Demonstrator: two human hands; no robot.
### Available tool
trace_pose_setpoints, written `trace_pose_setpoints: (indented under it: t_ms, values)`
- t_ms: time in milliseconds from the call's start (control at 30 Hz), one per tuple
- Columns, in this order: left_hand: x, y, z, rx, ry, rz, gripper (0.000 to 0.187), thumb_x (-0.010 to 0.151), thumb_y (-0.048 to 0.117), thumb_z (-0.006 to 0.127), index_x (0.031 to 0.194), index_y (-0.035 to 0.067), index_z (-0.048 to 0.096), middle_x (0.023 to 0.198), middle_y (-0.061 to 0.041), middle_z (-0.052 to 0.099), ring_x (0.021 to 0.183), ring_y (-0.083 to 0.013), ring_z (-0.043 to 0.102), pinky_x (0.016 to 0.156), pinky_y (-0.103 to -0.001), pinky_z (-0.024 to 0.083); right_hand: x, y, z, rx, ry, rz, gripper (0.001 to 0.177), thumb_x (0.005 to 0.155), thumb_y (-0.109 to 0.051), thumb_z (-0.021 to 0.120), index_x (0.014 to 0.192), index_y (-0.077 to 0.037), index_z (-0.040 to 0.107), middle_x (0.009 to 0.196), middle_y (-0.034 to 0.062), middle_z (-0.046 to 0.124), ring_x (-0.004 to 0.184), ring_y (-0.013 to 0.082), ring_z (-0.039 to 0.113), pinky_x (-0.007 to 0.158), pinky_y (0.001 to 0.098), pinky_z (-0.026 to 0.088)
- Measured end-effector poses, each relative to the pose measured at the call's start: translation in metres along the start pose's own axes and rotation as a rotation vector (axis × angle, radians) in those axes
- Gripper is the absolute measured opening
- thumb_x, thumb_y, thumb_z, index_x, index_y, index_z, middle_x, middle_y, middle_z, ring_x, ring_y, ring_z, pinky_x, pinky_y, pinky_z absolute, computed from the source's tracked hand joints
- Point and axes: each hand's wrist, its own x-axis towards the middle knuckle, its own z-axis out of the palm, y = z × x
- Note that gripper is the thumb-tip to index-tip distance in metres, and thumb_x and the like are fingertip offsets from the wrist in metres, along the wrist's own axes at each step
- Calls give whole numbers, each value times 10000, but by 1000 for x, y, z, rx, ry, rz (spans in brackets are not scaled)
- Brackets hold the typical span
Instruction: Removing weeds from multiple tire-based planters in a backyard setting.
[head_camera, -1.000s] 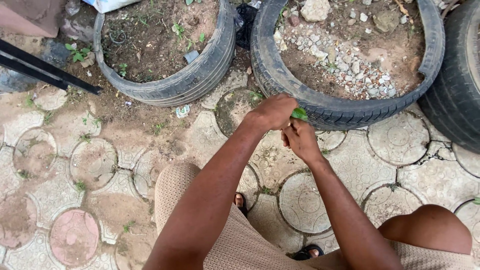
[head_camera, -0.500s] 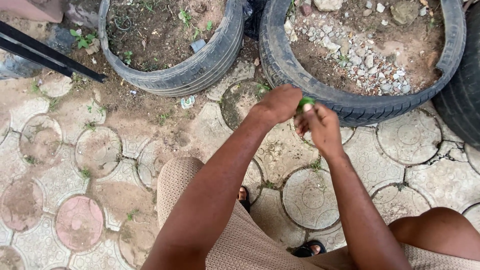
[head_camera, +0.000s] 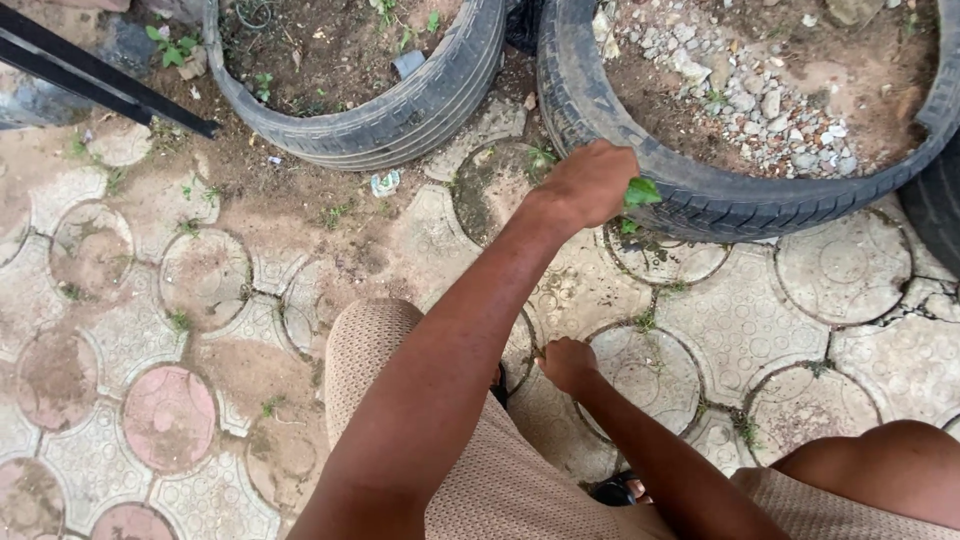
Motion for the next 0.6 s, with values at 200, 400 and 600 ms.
trace_pose_setpoints:
  t_ms: [200, 400, 600]
  values:
    - [5, -11, 10, -43, 20, 32, 269, 836, 139, 772, 1021, 38, 604, 1062, -116, 617, 1046, -276, 567, 942, -433, 496, 32, 27, 56, -56, 54, -34, 201, 936, -160, 577, 944, -48, 744, 976, 178, 744, 909, 332, 741, 812, 484, 603]
    - [-28, 33, -46, -252, -249, -261, 362, 1022, 416, 610, 1062, 56, 610, 1063, -97, 658, 985, -237, 656, 937, -450, 559, 5, 15, -9, 176, 150, 75, 233, 918, -246, 638, 895, -32, 728, 876, 179, 731, 800, 325, 701, 764, 479, 588]
    - [23, -13, 15, -50, -80, -79, 91, 896, 69, 667, 976, 40, 637, 1049, -107, 621, 977, -226, 593, 895, -392, 571, 39, 88, -80, 640, 616, 143, 257, 1029, -144, 509, 846, -58, 667, 747, 75, 687, 584, 133, 644, 491, 275, 572]
